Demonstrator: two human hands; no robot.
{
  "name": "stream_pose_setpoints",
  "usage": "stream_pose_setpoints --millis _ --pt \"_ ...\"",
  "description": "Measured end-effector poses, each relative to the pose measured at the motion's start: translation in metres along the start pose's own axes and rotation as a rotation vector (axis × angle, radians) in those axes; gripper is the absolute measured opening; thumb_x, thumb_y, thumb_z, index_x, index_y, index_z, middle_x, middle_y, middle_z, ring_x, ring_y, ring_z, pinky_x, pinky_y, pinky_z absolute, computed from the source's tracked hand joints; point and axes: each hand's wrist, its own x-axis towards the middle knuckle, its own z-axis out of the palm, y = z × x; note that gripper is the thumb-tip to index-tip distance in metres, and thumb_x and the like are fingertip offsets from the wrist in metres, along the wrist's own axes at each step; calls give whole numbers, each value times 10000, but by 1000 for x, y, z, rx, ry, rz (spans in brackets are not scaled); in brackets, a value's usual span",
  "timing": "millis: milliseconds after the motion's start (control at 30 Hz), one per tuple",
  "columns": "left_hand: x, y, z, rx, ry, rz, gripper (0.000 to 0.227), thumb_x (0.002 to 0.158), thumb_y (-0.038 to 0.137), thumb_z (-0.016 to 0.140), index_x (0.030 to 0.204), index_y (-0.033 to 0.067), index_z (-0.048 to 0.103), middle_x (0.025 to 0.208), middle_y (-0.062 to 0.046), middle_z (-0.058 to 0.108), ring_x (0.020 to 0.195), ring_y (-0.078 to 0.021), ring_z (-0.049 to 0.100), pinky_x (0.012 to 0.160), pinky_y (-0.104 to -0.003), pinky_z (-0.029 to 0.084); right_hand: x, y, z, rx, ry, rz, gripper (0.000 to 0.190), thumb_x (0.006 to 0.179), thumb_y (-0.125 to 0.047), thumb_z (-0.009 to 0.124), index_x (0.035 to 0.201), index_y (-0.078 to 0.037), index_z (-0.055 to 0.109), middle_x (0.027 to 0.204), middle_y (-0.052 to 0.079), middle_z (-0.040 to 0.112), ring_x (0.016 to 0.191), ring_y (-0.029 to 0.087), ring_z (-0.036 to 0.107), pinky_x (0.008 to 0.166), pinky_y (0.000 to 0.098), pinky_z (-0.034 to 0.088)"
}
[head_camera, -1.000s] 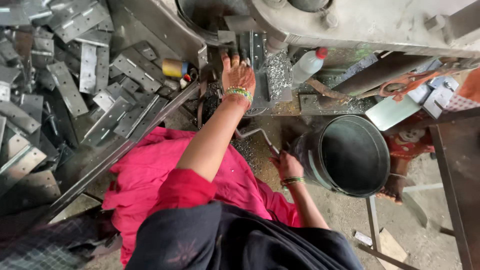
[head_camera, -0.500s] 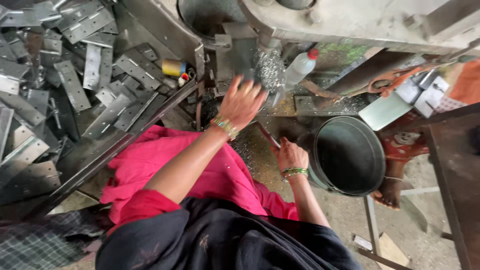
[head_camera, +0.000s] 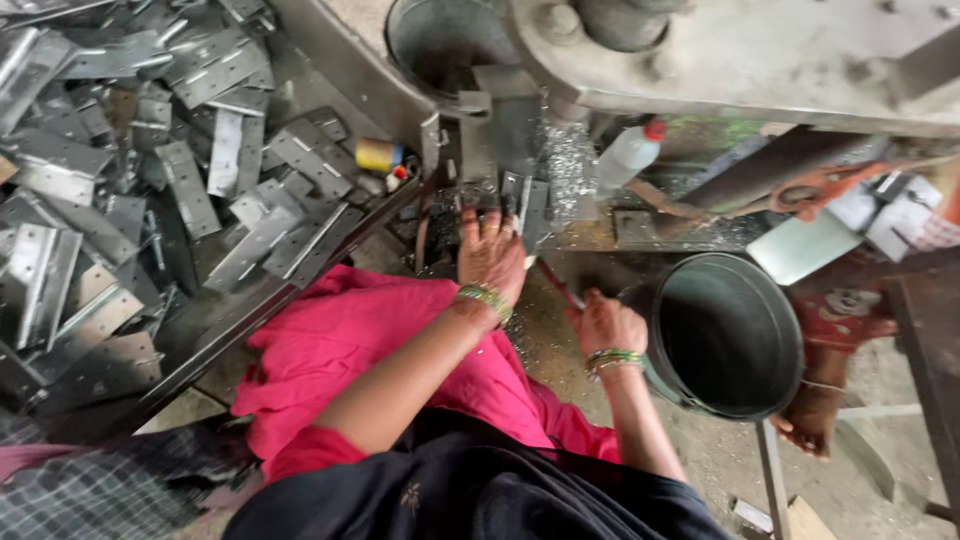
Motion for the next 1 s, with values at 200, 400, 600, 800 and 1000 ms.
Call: stream_pose_setpoints --millis 200,400,600,800,1000 --pt "54 13 9 35 -186 -83 361 945 275 539 1184 86 733 1352 -86 626 1402 -313 427 1174 -657 102 9 20 50 -171 11 31 506 918 -617 650 990 -117 685 897 163 745 841 338 740 688 465 572" --pt "34 -5 -6 18 -235 -103 381 991 306 534 1246 95 724 1375 -65 629 1419 -286 430 1212 -649 70 11 30 156 303 -57 56 512 906 -612 648 1043 -122 699 907 189 738 846 395 706 692 509 551" --pt "59 6 -10 118 -373 -43 310 1027 246 513 1202 161 755 1396 -70 634 1467 -294 407 1230 -643 31 4 43 99 -76 -13 91 532 983 -619 590 1035 -101 698 918 185 734 841 394 724 691 505 558" --pt "54 -3 6 142 -127 -105 344 984 235 500 1194 115 746 1439 -68 606 1431 -279 426 1207 -635 17 2 30 141 351 18 10 487 878 -593 661 974 -118 703 830 185 730 779 414 704 617 526 544" --pt "80 5 16 123 -319 -71 306 1041 202 487 1149 125 763 1544 -99 519 1517 -299 350 1236 -640 -1 6 29 91 -16 -126 159 565 924 -654 608 1011 -103 700 900 182 740 832 384 742 690 494 572"
